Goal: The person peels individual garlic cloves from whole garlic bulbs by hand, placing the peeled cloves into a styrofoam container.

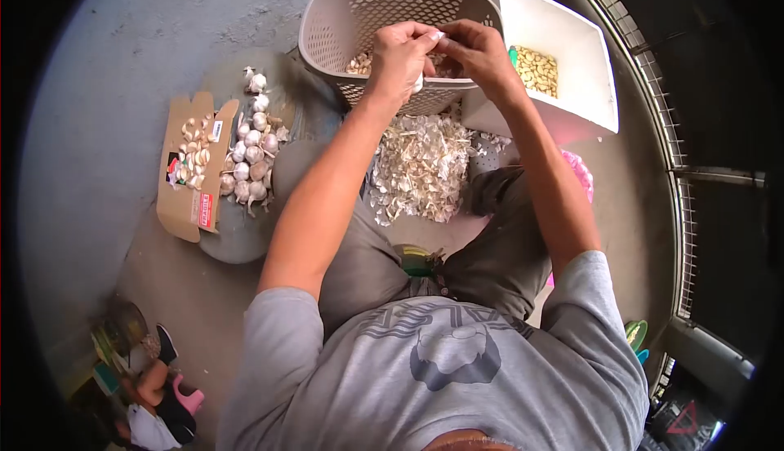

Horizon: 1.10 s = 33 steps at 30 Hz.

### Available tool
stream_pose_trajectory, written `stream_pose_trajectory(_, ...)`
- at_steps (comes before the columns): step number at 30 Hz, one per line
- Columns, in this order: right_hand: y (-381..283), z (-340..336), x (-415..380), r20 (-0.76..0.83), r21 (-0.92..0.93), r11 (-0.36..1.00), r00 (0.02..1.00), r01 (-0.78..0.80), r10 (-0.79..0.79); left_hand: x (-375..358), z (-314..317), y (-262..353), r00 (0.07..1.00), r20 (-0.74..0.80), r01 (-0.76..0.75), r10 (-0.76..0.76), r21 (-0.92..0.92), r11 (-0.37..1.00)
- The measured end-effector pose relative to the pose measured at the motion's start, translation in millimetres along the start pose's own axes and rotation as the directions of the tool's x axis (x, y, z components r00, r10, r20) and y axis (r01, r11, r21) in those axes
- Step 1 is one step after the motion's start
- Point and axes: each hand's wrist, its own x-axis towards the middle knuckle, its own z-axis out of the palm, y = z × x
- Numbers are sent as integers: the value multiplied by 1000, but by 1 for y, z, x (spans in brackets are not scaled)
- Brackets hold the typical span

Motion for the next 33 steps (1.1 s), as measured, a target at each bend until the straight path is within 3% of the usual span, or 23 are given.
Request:
stream_pose_trajectory(2,-9,-2,-2,-102,-180,974,982,139,-159,0,5,0,994,-24,-103,107,146,984)
stream_pose_trajectory(5,-10,-8,-6,-157,-178,969,967,173,-201,-1,9,-3,987,-64,-141,148,108,984)
stream_pose_trajectory(8,-6,-14,-10,-101,-98,994,994,-46,36,-2,16,-3,983,-53,-167,178,162,973)
stream_pose_trajectory(9,-7,-8,-11,-117,-62,998,993,23,-30,-7,20,4,976,-40,-200,214,226,953)
stream_pose_trajectory(12,0,-12,-7,-132,38,999,991,9,-4,-7,25,10,969,-25,-228,248,310,923)
stream_pose_trajectory(13,0,-15,-7,-141,-6,1000,990,2,-2,-8,27,11,966,-24,-232,257,348,908)
stream_pose_trajectory(16,1,-15,-7,-163,-122,992,987,-18,-2,2,20,-2,783,120,-555,610,578,598)
stream_pose_trajectory(19,4,-15,-7,-167,-181,983,984,31,-62,-3,18,-6,788,130,-543,601,607,581)
stream_pose_trajectory(20,5,-16,-7,-164,-195,979,982,59,-92,-4,18,-6,837,82,-484,542,573,661)
stream_pose_trajectory(23,3,-22,-11,-190,41,999,982,20,-12,-3,18,-1,928,-9,-326,371,461,825)
stream_pose_trajectory(25,-1,-25,-12,-195,60,998,981,7,4,-5,16,5,955,-21,-261,295,409,874)
stream_pose_trajectory(28,-5,-20,-10,-180,58,998,983,34,-23,-7,15,10,968,-22,-226,251,362,904)
stream_pose_trajectory(31,-9,-9,-8,-117,23,999,993,23,-20,-4,12,4,931,28,-333,364,471,817)
stream_pose_trajectory(33,-4,-3,-5,-113,102,994,993,37,-25,-8,14,7,938,4,-311,347,455,835)
